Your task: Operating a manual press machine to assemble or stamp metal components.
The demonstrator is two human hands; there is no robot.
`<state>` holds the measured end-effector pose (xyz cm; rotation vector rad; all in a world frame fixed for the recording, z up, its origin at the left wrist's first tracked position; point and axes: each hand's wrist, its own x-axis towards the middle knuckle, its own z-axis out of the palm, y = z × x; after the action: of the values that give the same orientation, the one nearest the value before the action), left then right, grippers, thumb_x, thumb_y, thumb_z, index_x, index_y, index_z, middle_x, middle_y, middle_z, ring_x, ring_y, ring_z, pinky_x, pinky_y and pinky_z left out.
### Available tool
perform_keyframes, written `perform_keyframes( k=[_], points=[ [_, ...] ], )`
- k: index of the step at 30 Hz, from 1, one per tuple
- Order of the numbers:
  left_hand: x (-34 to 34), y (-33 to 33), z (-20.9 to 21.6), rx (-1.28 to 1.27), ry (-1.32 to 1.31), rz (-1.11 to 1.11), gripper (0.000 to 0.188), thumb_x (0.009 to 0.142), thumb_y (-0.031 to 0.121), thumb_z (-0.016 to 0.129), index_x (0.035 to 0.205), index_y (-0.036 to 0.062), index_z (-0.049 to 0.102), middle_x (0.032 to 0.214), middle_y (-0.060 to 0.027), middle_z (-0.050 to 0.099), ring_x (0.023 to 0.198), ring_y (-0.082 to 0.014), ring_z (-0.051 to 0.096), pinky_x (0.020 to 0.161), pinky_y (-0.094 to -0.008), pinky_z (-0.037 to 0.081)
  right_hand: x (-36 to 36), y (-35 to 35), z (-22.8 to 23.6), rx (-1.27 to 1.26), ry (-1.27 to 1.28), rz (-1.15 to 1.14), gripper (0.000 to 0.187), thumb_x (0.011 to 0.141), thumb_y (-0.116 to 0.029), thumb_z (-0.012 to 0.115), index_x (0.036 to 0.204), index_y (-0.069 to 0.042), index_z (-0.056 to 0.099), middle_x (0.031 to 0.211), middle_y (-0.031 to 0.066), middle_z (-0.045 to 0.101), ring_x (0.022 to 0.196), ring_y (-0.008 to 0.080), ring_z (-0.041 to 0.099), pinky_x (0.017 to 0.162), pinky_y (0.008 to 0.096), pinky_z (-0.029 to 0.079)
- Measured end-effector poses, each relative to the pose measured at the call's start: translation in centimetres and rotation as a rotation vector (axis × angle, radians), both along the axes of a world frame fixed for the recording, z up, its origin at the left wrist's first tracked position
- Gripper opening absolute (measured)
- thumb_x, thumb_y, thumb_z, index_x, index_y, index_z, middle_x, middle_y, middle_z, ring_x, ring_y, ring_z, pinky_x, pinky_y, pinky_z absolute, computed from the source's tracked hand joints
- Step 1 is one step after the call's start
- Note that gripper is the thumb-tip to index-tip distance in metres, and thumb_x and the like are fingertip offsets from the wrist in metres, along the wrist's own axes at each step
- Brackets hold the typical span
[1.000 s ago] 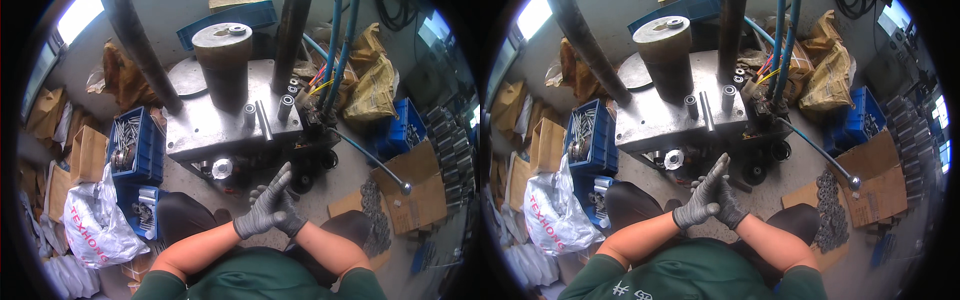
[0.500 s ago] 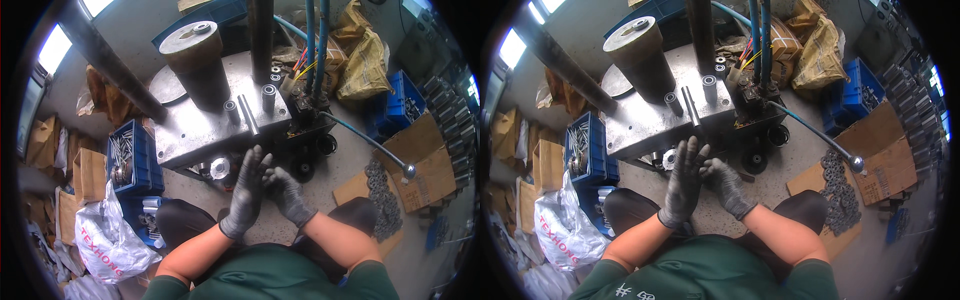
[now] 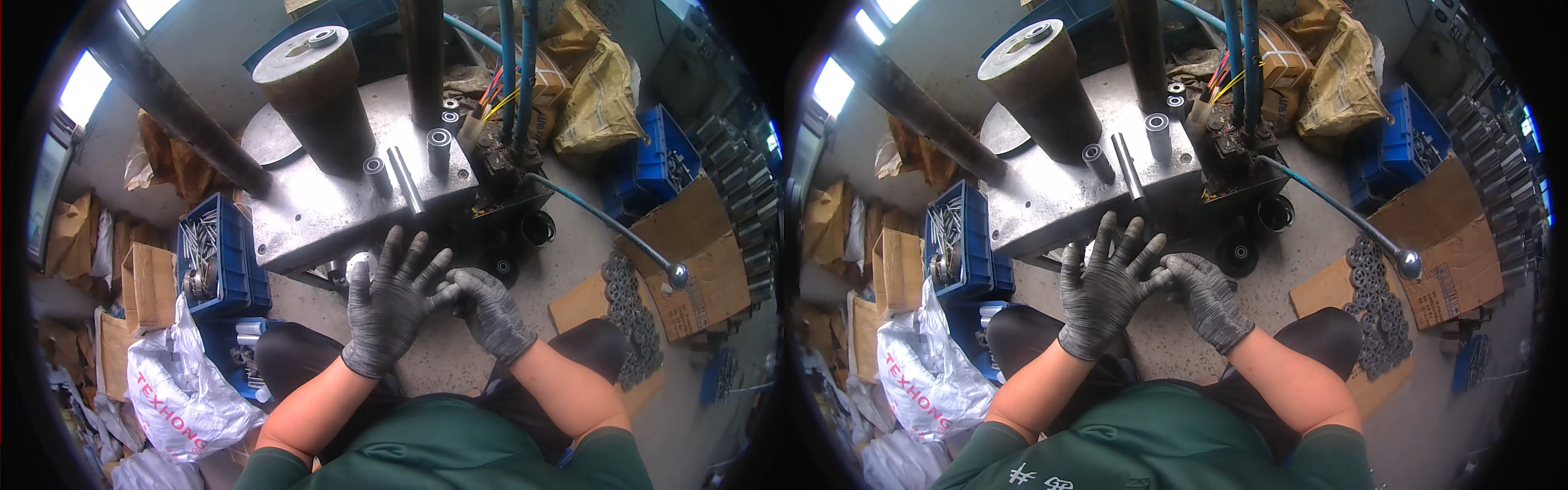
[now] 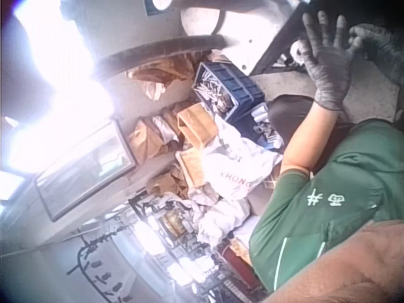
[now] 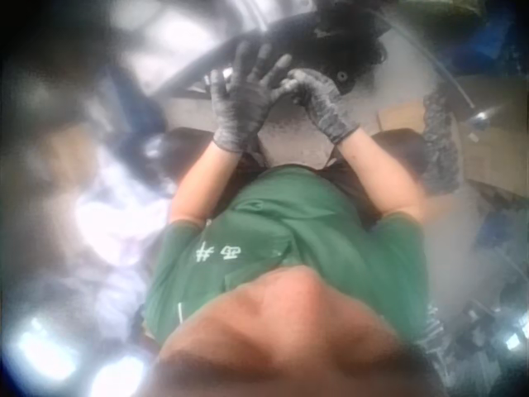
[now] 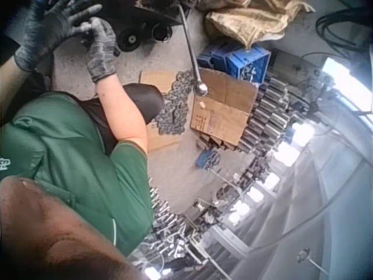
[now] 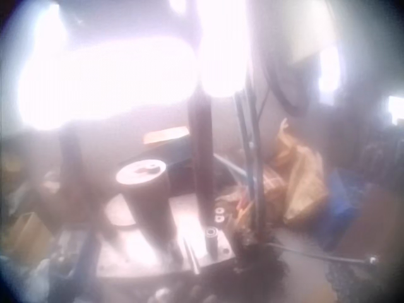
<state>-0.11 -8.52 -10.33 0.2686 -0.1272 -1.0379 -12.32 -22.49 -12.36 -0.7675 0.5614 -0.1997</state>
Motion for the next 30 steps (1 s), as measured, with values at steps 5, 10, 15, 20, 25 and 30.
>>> perform_keyframes(
  k=[5, 10, 15, 20, 25, 30],
  points=[
    [0.1, -0.1, 0.2, -0.015, -0.006, -0.022, 0.073, 0.103, 0.067, 0.037, 0.164, 0.0280, 0.029, 0.167, -0.0143, 0.030, 0.154, -0.0441, 0.026, 0.116, -0.0698, 0.031, -0.2, -0.5, -0.8, 0.032, -0.024, 0.023, 0.029, 0.100, -0.030, 0.069, 0.116, -0.007, 0.069, 0.099, 0.0044, 0.071, 0.088, 0.0121, 0.069, 0.072, 0.0275, 0.056],
    [0.5, 0.3, 0.4, -0.038, -0.099, -0.005, 0.074, 0.103, 0.068, 0.037, 0.165, 0.0297, 0.025, 0.170, -0.0132, 0.024, 0.155, -0.0440, 0.023, 0.119, -0.0689, 0.027, 0.1, -0.2, 0.5, 0.159, -0.001, -0.015, 0.028, 0.100, -0.023, 0.068, 0.121, -0.005, 0.065, 0.098, 0.0060, 0.069, 0.090, 0.0170, 0.071, 0.072, 0.0309, 0.059],
    [-1.2, 0.1, 3.0, 0.434, -0.967, 0.070, 0.085, 0.100, 0.070, 0.047, 0.167, 0.0263, 0.019, 0.174, -0.0129, 0.011, 0.158, -0.0430, 0.016, 0.126, -0.0547, 0.019, -0.2, 0.7, -0.6, 0.024, 0.158, 0.007, 0.030, 0.097, -0.012, 0.069, 0.125, -0.005, 0.061, 0.104, 0.0088, 0.069, 0.093, 0.0200, 0.072, 0.077, 0.0353, 0.062],
    [-0.9, -0.3, -1.1, 0.147, -1.919, 0.199, 0.089, 0.093, 0.077, 0.052, 0.162, 0.0243, 0.037, 0.172, -0.0228, 0.014, 0.157, -0.0494, 0.014, 0.122, -0.0620, 0.021, -0.7, 1.0, -2.4, -0.800, -0.047, 0.237, 0.022, 0.104, -0.017, 0.056, 0.121, -0.004, 0.061, 0.113, 0.0084, 0.066, 0.106, 0.0201, 0.065, 0.087, 0.0340, 0.055],
    [-2.1, -0.3, -2.0, 0.203, -2.055, 0.083, 0.083, 0.089, 0.080, 0.052, 0.157, 0.0326, 0.044, 0.172, -0.0187, 0.017, 0.158, -0.0476, 0.007, 0.120, -0.0697, 0.012, -0.4, 1.3, -4.2, -0.929, -0.093, 0.241, 0.019, 0.104, -0.017, 0.056, 0.117, -0.004, 0.061, 0.108, 0.0083, 0.064, 0.102, 0.0178, 0.064, 0.084, 0.0343, 0.054],
    [-2.4, 0.0, -1.5, 0.243, -2.172, 0.057, 0.086, 0.090, 0.081, 0.051, 0.158, 0.0276, 0.043, 0.170, -0.0238, 0.018, 0.157, -0.0504, 0.010, 0.123, -0.0639, 0.013, -1.1, 1.8, -2.1, -0.832, -0.098, 0.196, 0.017, 0.104, -0.019, 0.056, 0.111, -0.005, 0.062, 0.103, 0.0081, 0.064, 0.098, 0.0168, 0.064, 0.082, 0.0336, 0.054]
  ],
)
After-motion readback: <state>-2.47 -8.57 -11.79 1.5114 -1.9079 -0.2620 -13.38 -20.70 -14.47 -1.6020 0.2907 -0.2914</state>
